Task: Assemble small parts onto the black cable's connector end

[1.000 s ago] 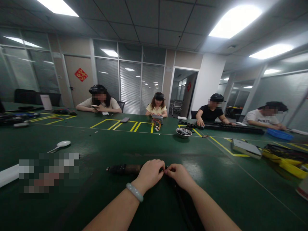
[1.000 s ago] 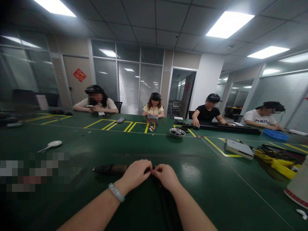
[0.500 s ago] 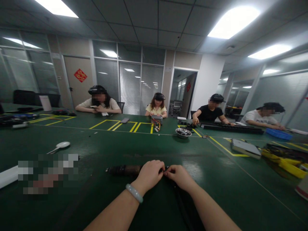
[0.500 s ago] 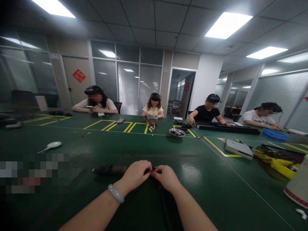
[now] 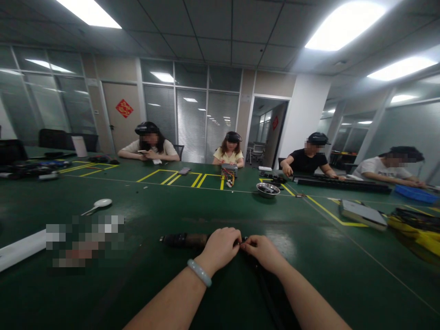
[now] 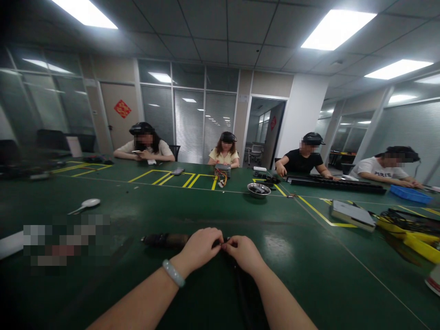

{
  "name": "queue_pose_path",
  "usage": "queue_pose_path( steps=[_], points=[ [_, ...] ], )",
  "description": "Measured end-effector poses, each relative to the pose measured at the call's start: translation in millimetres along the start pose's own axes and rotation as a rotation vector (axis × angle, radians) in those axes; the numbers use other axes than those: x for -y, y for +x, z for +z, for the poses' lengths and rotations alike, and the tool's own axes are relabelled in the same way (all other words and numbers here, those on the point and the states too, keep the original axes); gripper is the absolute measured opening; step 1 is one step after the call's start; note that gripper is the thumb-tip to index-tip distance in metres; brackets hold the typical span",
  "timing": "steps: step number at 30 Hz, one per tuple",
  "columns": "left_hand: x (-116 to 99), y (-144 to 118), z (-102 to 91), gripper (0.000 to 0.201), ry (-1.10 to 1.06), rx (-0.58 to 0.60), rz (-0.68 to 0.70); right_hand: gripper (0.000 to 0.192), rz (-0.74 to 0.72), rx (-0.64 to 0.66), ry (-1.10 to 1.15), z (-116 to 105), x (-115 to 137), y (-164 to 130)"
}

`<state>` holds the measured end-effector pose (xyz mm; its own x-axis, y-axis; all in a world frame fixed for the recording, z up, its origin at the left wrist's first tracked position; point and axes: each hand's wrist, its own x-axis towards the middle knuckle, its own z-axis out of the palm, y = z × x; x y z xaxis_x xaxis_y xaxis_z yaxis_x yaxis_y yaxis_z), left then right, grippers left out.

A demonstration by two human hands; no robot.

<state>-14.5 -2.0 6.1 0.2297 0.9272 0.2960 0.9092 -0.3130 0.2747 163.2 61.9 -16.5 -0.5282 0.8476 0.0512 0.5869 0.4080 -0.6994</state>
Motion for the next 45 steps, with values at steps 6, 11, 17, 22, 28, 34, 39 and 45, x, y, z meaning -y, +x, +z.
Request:
queue_pose_path(
  steps=[6,11,17,22,28,34,39,45],
  points=[
    [0.8,-0.1,-0.3,0.009,0.004,0.001,0.002,0.035,-0.023,0.004,-0.019,1.4,-3.3,2.8],
    [2.6,0.1,1.7,0.008,-0.006,-0.003,0.000,0.037,-0.024,-0.011,-0.042,0.1,0.4,1.3],
    [3.2,0.3,1.9,0.008,-0.020,-0.012,0.003,0.034,-0.018,-0.009,-0.036,-0.6,0.8,1.5],
    [4.6,0.9,3.4,0.008,-0.014,-0.013,0.009,0.032,-0.016,0.001,-0.041,-0.8,0.4,1.5],
    [4.1,0.4,3.6,0.008,-0.015,-0.006,0.007,0.029,-0.021,0.005,-0.039,-3.3,3.5,-1.2],
    [3.6,0.2,2.6,0.008,-0.013,-0.026,0.022,0.027,-0.065,0.002,-0.021,-2.6,1.1,0.2],
    [3.3,0.3,0.8,0.008,-0.013,-0.015,0.021,0.027,-0.049,0.012,-0.011,-1.4,-1.7,0.5],
    [3.4,0.8,2.3,0.008,-0.005,-0.017,0.005,0.027,-0.042,0.021,-0.022,-2.1,-1.8,1.8]
  ],
)
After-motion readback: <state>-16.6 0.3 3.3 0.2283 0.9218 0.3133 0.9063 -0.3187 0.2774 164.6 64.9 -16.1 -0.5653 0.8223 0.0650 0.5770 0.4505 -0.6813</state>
